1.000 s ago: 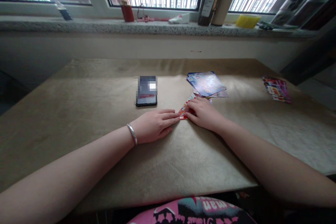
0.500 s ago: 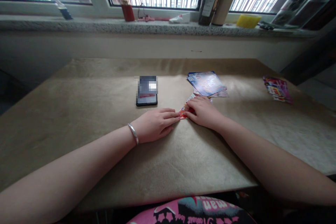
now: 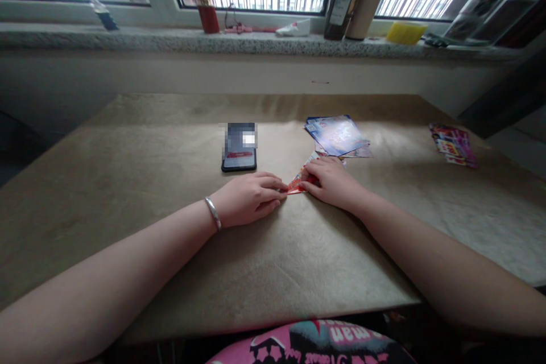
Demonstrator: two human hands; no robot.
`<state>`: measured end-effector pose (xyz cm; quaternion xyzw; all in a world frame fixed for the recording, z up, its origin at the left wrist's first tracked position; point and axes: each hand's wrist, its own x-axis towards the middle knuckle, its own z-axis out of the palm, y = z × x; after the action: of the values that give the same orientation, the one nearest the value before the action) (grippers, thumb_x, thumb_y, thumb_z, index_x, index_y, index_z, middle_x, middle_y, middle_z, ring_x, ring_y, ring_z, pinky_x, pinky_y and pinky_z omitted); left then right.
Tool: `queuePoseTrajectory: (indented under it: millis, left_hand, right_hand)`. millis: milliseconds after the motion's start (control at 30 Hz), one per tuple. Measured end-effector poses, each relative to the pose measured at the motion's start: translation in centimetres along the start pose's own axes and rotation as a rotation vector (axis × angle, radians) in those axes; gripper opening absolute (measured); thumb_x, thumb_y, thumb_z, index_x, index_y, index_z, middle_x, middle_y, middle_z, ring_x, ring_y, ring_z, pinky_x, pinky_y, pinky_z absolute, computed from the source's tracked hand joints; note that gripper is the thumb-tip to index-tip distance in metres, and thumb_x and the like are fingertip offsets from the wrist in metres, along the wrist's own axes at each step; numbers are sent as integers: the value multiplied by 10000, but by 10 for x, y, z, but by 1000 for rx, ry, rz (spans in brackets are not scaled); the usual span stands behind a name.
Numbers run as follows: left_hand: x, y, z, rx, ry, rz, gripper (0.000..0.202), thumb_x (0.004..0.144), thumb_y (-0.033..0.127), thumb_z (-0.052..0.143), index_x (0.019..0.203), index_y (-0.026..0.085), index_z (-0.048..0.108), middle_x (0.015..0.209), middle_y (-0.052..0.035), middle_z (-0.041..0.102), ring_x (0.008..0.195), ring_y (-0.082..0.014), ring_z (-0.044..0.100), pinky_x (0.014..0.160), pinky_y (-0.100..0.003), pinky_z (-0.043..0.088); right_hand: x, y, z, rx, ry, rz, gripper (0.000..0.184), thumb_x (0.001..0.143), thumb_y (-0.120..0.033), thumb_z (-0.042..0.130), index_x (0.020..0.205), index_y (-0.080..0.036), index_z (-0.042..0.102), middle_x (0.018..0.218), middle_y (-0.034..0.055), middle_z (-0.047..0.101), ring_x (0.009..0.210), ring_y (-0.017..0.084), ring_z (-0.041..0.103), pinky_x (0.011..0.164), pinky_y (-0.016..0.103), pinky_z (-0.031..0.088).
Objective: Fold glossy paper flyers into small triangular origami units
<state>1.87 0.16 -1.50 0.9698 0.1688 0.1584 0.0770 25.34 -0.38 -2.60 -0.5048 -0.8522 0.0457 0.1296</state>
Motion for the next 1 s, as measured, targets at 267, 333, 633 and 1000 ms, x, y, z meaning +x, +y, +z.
queuePoseTrajectory:
  millis: [267,333,633,1000]
  left_hand:
    - [-1,-1,0,-34,23,15,264,919,192,422,1011,161,668,1060,-76,671,1009,-171,603,892,-313,511]
    - [-1,-2,1,-30,25,16,256,917,195,426,1007,156,662,1056,-74,674,1005,-173,605,884,-313,516]
    - [-1,-3,1,-20,32,30,218,910,191,433,955,153,643,1047,-78,671,996,-171,609,873,-309,520]
    - [2,2,4,81,21,34,225,920,198,414,904,130,629,969,-87,662,918,-167,608,822,-292,523]
  right_hand:
    - [-1,0,0,-15,13,-12,172,835,-365,559,784,-203,589,867,43,657,884,223,532,839,354,322]
    - [-2,0,0,-28,15,-14,165,835,-357,557,789,-203,592,869,44,657,881,223,532,842,356,324]
    - [-1,-2,0,-22,0,-5,152,844,-314,528,779,-193,593,854,51,658,864,221,532,828,348,335]
    - [0,-7,-1,-50,-10,15,156,846,-287,500,779,-183,594,847,64,661,858,224,524,821,345,335]
